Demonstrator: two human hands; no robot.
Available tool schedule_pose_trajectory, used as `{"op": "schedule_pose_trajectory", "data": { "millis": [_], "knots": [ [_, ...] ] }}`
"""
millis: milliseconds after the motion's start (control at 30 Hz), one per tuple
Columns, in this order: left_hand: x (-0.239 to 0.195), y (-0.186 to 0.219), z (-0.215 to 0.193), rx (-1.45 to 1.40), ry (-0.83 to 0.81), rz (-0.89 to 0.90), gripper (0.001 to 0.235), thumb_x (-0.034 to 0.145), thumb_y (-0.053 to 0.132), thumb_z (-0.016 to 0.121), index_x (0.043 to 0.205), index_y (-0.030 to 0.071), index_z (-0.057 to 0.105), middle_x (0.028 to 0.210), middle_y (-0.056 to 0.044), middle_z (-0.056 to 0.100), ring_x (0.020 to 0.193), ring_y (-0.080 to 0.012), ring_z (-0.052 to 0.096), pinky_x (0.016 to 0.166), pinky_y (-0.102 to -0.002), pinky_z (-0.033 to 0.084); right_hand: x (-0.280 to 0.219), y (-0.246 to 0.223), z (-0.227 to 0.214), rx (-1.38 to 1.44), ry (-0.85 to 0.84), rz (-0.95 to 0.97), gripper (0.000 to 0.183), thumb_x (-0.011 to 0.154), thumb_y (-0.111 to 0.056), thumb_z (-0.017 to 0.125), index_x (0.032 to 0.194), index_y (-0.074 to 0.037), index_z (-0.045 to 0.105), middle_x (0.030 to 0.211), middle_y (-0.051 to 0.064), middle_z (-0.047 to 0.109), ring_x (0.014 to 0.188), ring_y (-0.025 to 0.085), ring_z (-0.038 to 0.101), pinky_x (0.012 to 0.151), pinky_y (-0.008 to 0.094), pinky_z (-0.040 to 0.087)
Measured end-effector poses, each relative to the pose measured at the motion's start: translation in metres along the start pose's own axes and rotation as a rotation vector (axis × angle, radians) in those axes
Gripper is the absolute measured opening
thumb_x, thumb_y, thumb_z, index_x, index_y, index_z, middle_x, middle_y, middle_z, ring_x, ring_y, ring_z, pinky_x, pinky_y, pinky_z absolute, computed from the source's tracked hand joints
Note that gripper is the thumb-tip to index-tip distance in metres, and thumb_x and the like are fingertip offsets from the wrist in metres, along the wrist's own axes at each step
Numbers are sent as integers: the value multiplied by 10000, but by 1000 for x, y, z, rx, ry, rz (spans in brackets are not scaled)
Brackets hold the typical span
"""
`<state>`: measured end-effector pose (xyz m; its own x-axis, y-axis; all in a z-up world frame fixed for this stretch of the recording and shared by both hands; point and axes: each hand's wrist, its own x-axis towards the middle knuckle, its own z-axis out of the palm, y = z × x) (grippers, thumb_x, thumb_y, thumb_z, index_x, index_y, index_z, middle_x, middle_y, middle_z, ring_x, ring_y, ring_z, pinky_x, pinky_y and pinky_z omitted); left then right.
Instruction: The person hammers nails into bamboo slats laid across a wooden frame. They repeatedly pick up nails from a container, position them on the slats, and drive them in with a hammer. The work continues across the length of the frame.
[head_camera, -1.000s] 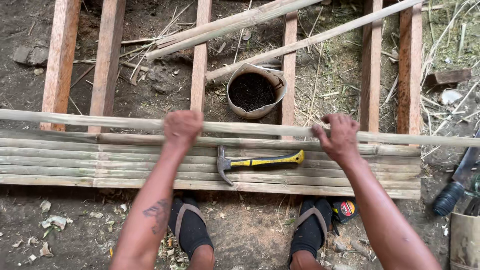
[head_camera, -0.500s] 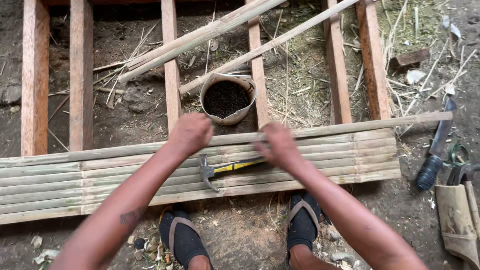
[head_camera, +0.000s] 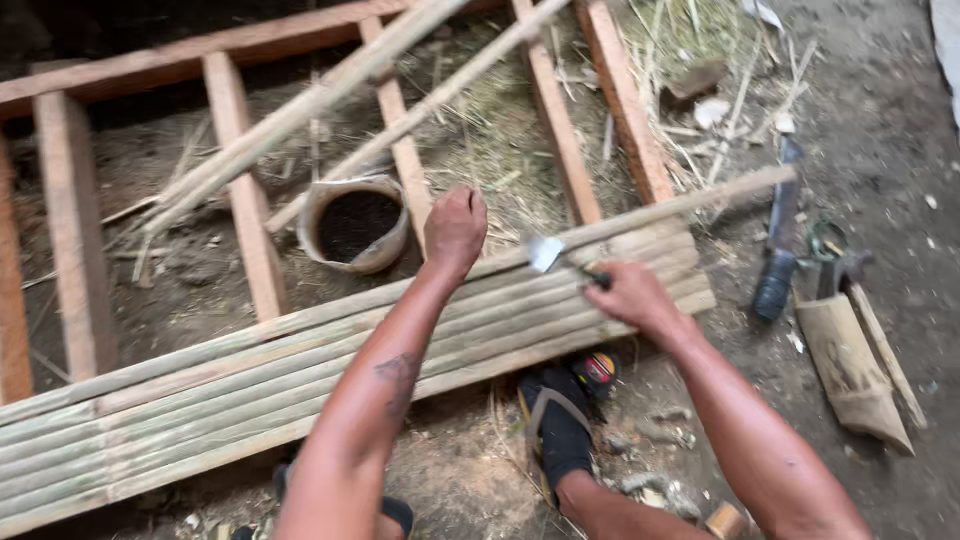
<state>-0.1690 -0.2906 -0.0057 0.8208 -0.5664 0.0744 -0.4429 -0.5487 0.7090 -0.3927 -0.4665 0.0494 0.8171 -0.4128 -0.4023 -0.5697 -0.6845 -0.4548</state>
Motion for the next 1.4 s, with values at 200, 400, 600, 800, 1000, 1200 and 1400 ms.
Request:
{"op": "schedule_pose_trajectory", "data": {
  "millis": [200, 400, 600, 800, 1000, 1200, 1400],
  "knots": [
    [-12, -4, 137, 187, -204, -24, 335, 1065, 313, 502, 943, 50, 668, 917, -221, 681, 895, -422, 655, 808, -556, 510, -3, 109, 12, 372, 435, 255, 336, 877, -371, 758, 922, -40, 727, 667, 131, 645, 618, 235, 613, 599, 398, 498],
    [-40, -59, 95, 475, -107, 204, 252, 1023, 190, 540, 811, 91, 635, 798, -162, 640, 776, -353, 630, 757, -505, 508, 29, 121, 10, 398, 436, 289, 278, 886, -300, 768, 1061, -85, 790, 908, 148, 713, 827, 246, 665, 762, 405, 515],
    [-40, -67, 24, 887, -68, 11, 351, 942, 333, 608, 700, 80, 638, 758, -100, 628, 764, -255, 549, 725, -439, 448, 65, 101, 17, 96, 415, -64, 273, 845, -135, 734, 1097, -43, 785, 1379, 257, 570, 1287, 380, 510, 1081, 488, 395],
    [6, 40, 127, 167, -137, 92, 329, 997, 269, 562, 856, -17, 642, 900, -207, 641, 878, -363, 621, 830, -518, 492, 76, 79, 22, 314, 436, 273, 262, 930, -146, 702, 1160, -22, 716, 1314, 193, 608, 1112, 297, 608, 895, 440, 482],
    [14, 63, 151, 184, -387, -253, 551, 1043, 458, 356, 932, 79, 740, 922, -251, 701, 886, -448, 672, 881, -558, 512, 75, 143, 5, 619, 612, 611, 212, 900, -126, 744, 1108, -126, 787, 870, 44, 746, 707, 130, 660, 648, 322, 507],
    [-11, 28, 102, 314, -404, -208, 545, 1066, 427, 354, 845, 52, 682, 854, -236, 713, 773, -428, 692, 809, -554, 528, 113, 214, -7, 1132, 760, 613, 266, 865, -14, 740, 1123, -61, 693, 789, 13, 709, 598, 106, 656, 482, 261, 485],
    [-10, 22, 100, 384, -386, -187, 527, 1063, 435, 387, 828, 72, 687, 817, -220, 712, 744, -419, 695, 760, -563, 529, 132, 199, 11, 969, 557, 713, 168, 880, -81, 777, 1038, -47, 732, 751, 29, 708, 600, 136, 639, 510, 297, 469]
  ]
}}
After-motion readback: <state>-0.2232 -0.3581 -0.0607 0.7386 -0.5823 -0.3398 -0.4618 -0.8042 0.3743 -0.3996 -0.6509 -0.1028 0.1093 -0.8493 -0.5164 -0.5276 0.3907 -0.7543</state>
